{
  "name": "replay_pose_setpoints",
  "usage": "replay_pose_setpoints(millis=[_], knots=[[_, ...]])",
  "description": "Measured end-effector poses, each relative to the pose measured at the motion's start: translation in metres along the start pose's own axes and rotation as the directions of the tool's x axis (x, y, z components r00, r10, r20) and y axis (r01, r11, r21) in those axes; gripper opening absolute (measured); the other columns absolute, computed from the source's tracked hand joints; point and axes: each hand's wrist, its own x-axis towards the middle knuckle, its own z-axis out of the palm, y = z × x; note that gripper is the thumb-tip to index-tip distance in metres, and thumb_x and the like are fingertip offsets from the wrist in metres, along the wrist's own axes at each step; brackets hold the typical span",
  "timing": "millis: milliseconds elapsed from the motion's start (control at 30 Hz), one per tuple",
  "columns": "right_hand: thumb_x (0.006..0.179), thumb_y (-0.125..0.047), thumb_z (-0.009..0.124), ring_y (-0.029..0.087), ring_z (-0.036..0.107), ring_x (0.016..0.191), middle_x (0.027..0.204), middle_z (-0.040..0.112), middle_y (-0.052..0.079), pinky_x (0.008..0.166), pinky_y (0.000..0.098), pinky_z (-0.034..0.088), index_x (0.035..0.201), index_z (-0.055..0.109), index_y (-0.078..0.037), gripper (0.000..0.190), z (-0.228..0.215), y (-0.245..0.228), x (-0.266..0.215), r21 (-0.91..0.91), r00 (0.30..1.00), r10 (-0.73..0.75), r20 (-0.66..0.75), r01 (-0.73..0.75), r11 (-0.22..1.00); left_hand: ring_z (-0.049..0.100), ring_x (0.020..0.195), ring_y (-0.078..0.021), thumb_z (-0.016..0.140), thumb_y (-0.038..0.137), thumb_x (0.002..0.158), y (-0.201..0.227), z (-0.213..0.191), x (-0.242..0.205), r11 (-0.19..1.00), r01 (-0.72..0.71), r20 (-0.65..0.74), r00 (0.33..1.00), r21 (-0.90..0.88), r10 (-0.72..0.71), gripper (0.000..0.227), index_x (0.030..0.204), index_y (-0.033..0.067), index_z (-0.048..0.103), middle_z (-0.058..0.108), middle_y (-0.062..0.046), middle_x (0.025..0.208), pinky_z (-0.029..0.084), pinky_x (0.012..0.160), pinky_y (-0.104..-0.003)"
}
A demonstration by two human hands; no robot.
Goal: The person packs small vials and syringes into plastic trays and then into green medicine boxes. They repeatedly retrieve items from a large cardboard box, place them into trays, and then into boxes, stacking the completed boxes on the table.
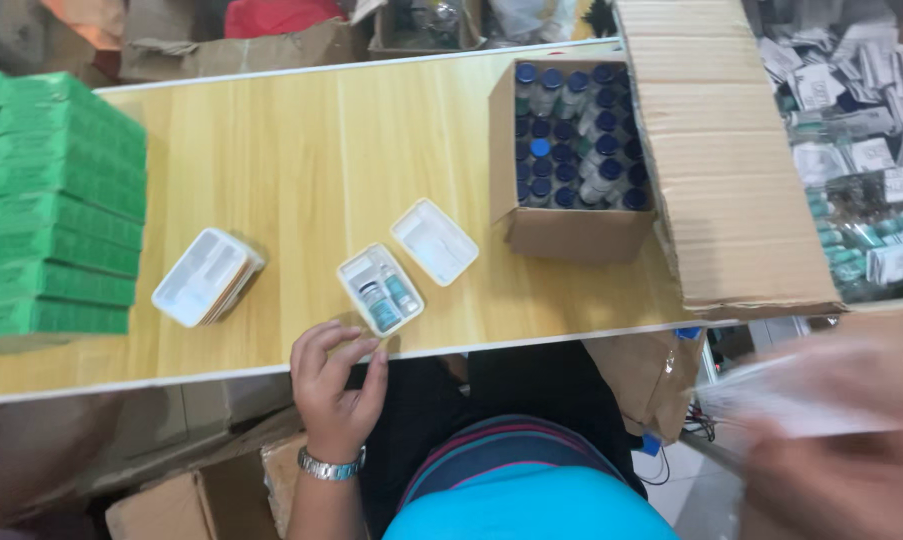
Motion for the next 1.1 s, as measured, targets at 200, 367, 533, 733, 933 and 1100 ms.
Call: replay_pose_setpoints(millis=[200,367,533,733,933,1100], knots=[[0.083,-0.024,0.083,0.032,0.067,0.090,0.097,0.070,0.012,0.081,0.0421,0.050,0.130,0.067,-0.003,0.054,0.214,-0.039,0.019,0.375,0.977,-0.203,0.059,0.167,0.912,0.066,0.108,-0.0332,0.075,0.009,0.087,0.007,-0.005,-0.010,0.978,0.069,0.041,0.997,-0.196,-0.062,0.027,0.112,0.0050,0.068,0.068,-0.014,0.114,0.053,0.095,-0.043],[0.077,-0.037,0.084,0.031,0.057,0.107,0.105,0.067,0.010,0.099,0.0480,0.039,0.123,0.069,-0.005,0.057,0.271,-0.043,0.035,0.180,0.972,-0.226,-0.066,0.235,0.955,0.065,0.108,-0.0328,0.076,0.009,0.087,-0.002,-0.002,-0.009,0.992,0.090,-0.003,0.996,-0.094,-0.090,0.018,0.104,0.0076,0.070,0.069,-0.012,0.111,0.051,0.096,-0.044],[0.074,-0.047,0.085,0.037,0.048,0.110,0.116,0.060,0.016,0.097,0.0533,0.036,0.129,0.065,0.004,0.078,0.270,-0.039,0.030,0.102,0.978,-0.208,-0.003,0.208,0.973,0.063,0.115,-0.0330,0.079,0.015,0.087,-0.013,0.006,-0.009,0.988,0.151,0.003,0.989,-0.045,-0.151,0.024,0.108,0.0111,0.068,0.067,-0.012,0.119,0.049,0.100,-0.044],[0.083,-0.032,0.079,0.034,0.050,0.119,0.129,0.061,0.006,0.104,0.0510,0.038,0.120,0.071,-0.015,0.041,0.274,-0.015,0.013,0.110,0.909,-0.407,0.093,0.397,0.911,0.045,0.138,-0.0393,0.071,0.043,0.090,-0.018,0.022,-0.006,0.978,-0.037,0.205,0.979,0.204,-0.006,0.060,0.141,0.0134,0.061,0.054,-0.013,0.149,0.031,0.113,-0.060],[0.081,-0.029,0.078,0.036,0.049,0.121,0.127,0.060,0.010,0.104,0.0542,0.038,0.124,0.068,-0.010,0.048,0.278,-0.026,0.011,0.060,0.908,-0.386,0.162,0.381,0.923,0.027,0.153,-0.0422,0.065,0.057,0.090,-0.022,0.020,-0.007,0.966,0.011,0.329,0.939,0.259,-0.099,0.077,0.152,0.0156,0.050,0.035,-0.013,0.165,0.014,0.118,-0.069],[0.084,-0.030,0.079,0.038,0.049,0.122,0.127,0.058,0.014,0.104,0.0530,0.040,0.133,0.064,-0.004,0.057,0.273,-0.030,0.012,0.105,0.925,-0.357,0.132,0.345,0.933,0.017,0.156,-0.0456,0.064,0.054,0.093,-0.036,-0.005,-0.015,0.954,0.136,0.223,0.954,0.269,-0.199,0.075,0.156,0.0177,0.045,0.020,-0.019,0.170,0.009,0.122,-0.068]])
